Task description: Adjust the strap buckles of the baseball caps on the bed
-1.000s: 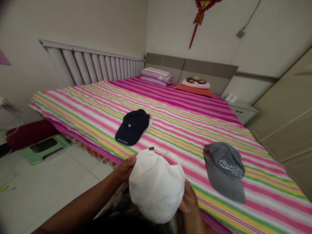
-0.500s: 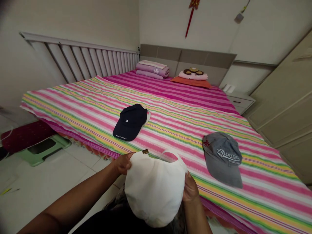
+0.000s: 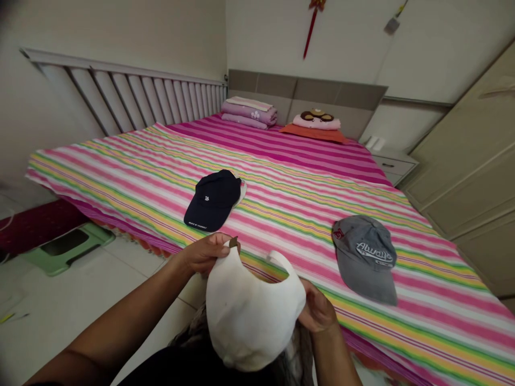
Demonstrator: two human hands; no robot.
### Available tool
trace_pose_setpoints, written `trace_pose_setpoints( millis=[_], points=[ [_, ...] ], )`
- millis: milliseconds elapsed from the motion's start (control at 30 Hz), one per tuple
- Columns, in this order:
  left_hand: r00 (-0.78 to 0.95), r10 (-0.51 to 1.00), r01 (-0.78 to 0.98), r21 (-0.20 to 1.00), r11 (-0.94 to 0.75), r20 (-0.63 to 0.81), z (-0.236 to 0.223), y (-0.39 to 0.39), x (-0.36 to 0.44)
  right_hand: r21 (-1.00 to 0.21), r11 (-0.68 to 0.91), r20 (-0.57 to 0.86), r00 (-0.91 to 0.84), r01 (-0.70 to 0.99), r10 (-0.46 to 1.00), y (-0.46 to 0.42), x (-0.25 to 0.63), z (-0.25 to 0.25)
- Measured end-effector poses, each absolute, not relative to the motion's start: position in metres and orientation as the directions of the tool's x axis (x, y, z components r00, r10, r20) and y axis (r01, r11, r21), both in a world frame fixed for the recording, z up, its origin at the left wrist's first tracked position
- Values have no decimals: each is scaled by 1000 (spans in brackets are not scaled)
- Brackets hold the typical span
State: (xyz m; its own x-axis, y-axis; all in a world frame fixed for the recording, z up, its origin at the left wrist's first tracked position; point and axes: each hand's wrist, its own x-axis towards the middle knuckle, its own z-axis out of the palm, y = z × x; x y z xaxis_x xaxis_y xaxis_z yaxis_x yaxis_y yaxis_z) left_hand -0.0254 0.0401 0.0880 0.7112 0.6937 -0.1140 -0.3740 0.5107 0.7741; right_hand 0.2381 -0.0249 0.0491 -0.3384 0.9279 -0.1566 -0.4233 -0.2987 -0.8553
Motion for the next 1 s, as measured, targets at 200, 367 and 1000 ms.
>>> trace_pose_setpoints(
  millis=[200,367,1000],
  points=[
    [765,634,-311,798,516,-111,95,41,-17,-866,-282,-63,-468,-414,882,-28,239,65],
    [775,620,-272,821,503,-122,107,37,-13,-920,-245,-39,-551,-305,833,-33,231,88],
    [687,701,61,946,-317,190,131,25,-3,-915,-130,-74,-158,-381,985,-44,203,123]
  ],
)
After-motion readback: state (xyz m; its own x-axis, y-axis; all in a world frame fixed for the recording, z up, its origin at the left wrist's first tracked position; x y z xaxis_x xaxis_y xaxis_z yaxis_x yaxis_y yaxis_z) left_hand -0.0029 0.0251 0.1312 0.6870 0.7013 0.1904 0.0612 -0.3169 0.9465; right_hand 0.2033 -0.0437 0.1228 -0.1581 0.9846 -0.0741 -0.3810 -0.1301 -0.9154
